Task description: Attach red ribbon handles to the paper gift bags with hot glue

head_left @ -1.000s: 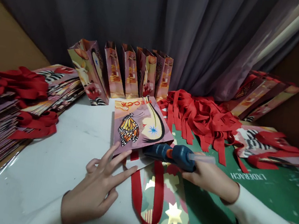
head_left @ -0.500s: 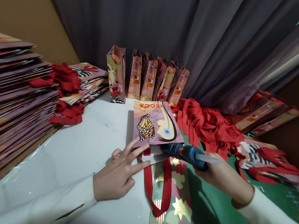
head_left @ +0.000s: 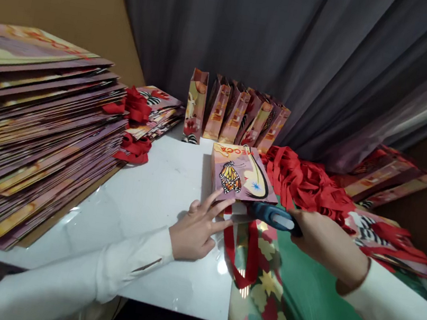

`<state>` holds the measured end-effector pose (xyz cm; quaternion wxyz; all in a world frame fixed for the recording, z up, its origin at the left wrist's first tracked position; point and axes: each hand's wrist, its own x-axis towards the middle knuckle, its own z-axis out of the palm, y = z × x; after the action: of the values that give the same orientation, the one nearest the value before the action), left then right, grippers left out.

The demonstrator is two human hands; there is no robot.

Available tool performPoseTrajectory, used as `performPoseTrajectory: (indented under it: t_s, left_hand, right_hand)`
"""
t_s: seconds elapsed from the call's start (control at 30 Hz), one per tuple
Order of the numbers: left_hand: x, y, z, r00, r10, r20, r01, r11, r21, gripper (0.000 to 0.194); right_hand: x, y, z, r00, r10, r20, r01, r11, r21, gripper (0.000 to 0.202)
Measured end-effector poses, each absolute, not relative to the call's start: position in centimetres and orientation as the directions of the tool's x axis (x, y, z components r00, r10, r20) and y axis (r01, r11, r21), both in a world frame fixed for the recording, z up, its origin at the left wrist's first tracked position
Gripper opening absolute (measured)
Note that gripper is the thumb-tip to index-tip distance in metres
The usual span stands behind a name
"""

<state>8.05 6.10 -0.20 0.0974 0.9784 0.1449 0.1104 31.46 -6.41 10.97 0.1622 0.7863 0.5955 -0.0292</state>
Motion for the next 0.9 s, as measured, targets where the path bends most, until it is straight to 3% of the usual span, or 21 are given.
performPoseTrajectory:
  t_s: [0.27, 0.6, 0.77, 0.83, 0.9]
  left_hand:
    - [8.0, 6.0, 0.2, 0.932, 0.313, 0.181, 0.275, -0.939, 0.207, 0.06]
    - [8.0, 6.0, -0.5, 0.932, 0.282, 0.226, 0.239, -0.95, 0.199, 0.073]
    - [8.0, 6.1, -0.3, 0.941, 0.282, 0.188, 0.242, -0.947, 0.211, 0.063]
    - [8.1, 6.2, -0.3, 0.943, 0.277, 0.186, 0.235, -0.948, 0.216, 0.063]
    - [8.1, 6.2, -0.4, 0.944, 0.27, 0.19, 0.226, -0.948, 0.224, 0.066]
  right_hand:
    - [27.5, -4.9, 12.0, 0.301, 0.921, -0.247, 0.895, -0.184, 0.407, 0.029]
    - [23.8, -3.0, 12.9, 0.329, 0.894, -0.306, 0.876, -0.168, 0.451, 0.03]
    - [27.2, -5.5, 13.3, 0.3, 0.918, -0.258, 0.913, -0.198, 0.356, 0.028]
    - [29.2, -7.8, 13.1, 0.265, 0.941, -0.211, 0.95, -0.218, 0.222, 0.035]
    - [31.1, -10.4, 12.3, 0.208, 0.965, -0.159, 0.978, -0.207, 0.025, 0.029]
